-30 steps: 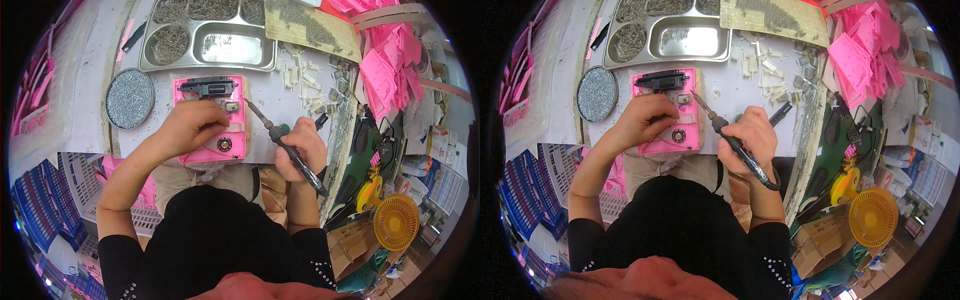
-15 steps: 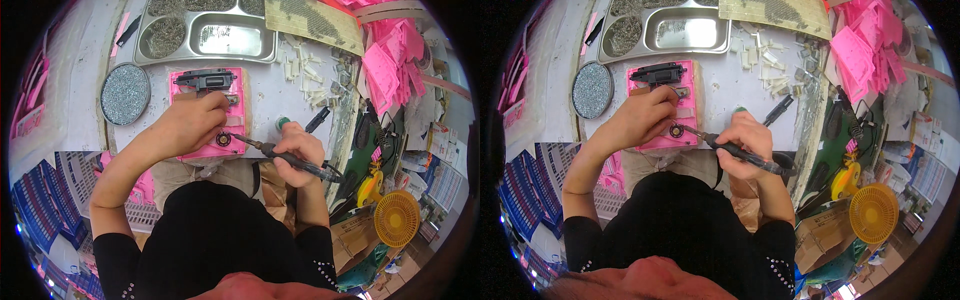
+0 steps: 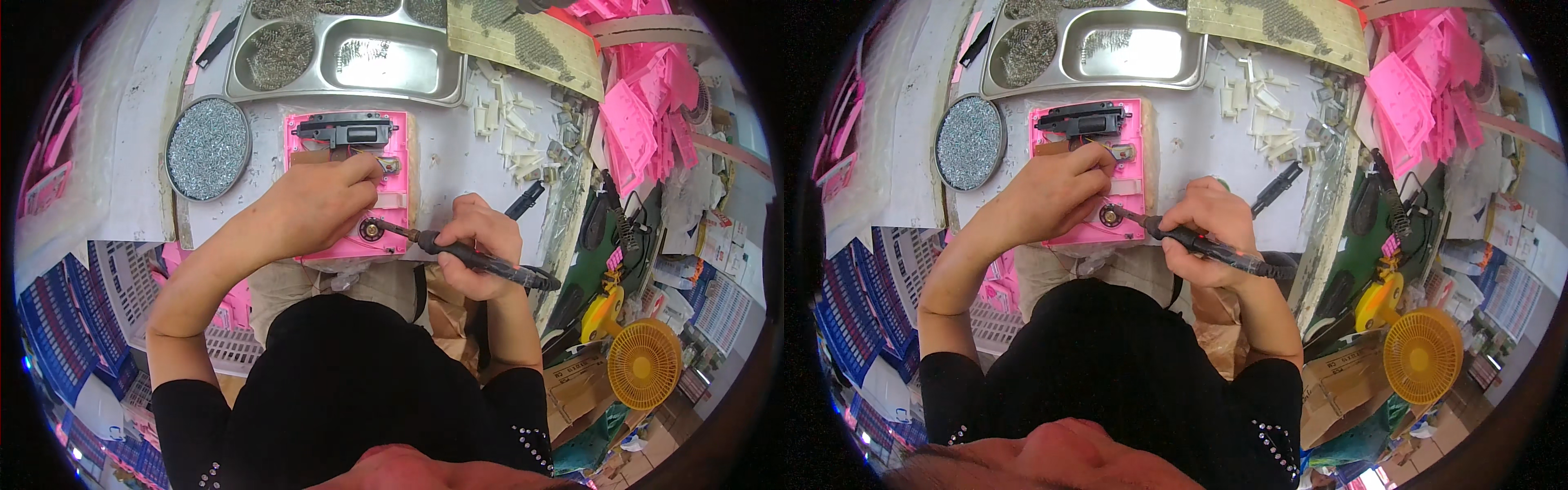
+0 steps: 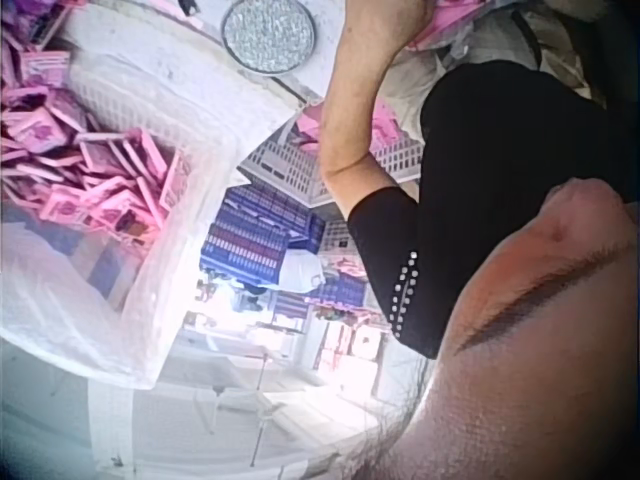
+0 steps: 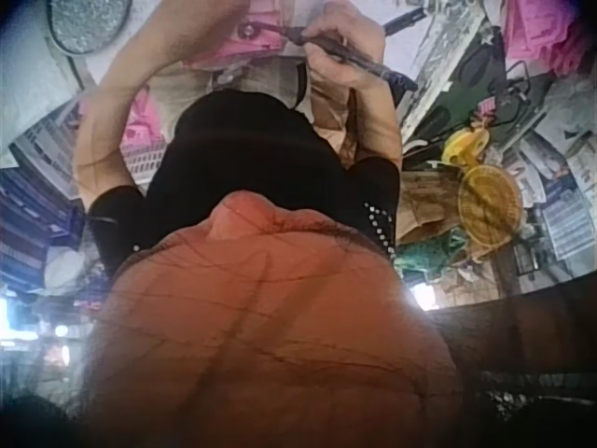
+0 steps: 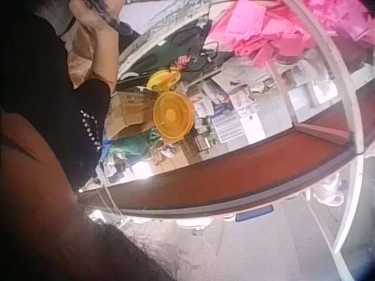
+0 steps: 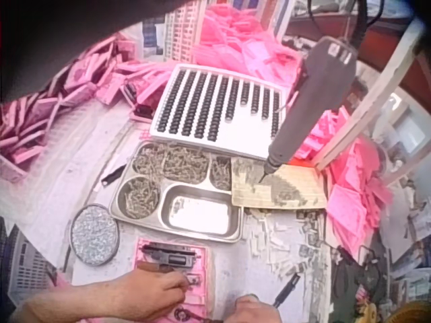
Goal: Assembling internal electronic components into a pink plastic casing using a soldering iron and an electric screwdriver.
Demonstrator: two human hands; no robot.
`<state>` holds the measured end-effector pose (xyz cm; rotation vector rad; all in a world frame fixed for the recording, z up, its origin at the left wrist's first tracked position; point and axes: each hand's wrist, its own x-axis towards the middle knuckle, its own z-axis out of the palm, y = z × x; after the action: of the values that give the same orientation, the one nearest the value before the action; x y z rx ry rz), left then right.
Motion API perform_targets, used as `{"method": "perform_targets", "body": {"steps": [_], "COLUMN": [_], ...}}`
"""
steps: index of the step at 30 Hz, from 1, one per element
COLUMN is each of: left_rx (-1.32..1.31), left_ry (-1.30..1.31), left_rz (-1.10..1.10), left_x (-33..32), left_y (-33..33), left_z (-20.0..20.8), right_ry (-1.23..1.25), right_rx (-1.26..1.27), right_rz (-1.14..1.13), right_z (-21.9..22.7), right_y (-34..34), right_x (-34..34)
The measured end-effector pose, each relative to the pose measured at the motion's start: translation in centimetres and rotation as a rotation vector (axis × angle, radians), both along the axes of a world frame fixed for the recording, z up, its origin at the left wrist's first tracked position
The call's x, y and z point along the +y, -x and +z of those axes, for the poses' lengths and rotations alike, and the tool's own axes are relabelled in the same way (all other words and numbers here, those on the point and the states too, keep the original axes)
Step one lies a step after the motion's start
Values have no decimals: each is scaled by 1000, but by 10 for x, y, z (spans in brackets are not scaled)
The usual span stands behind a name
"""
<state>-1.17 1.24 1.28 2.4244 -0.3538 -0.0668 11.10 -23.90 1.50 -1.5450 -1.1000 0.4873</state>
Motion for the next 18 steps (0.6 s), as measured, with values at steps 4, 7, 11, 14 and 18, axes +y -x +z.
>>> {"method": "perform_targets", "body": {"steps": [4, 7, 11, 14, 18], "left_rx": [-8, -16, -17, -8, 11], "left_ry": [-6, -7, 14, -5, 12], "left_rz": [4, 4, 4, -1, 7], "left_x": [0, -1, -1, -1, 1], "left_y": [0, 0, -1, -1, -1], "left_z": [0, -1, 0, 3, 5], "right_ry": [38, 25, -48, -58, -70], "right_rx": [13, 23, 17, 21, 21], "right_rz": [-36, -56, -107, -94, -99], "right_z": [4, 5, 5, 6, 10], "right_y": [1, 1, 0, -5, -6], "right_x": [2, 0, -7, -14, -18]}}
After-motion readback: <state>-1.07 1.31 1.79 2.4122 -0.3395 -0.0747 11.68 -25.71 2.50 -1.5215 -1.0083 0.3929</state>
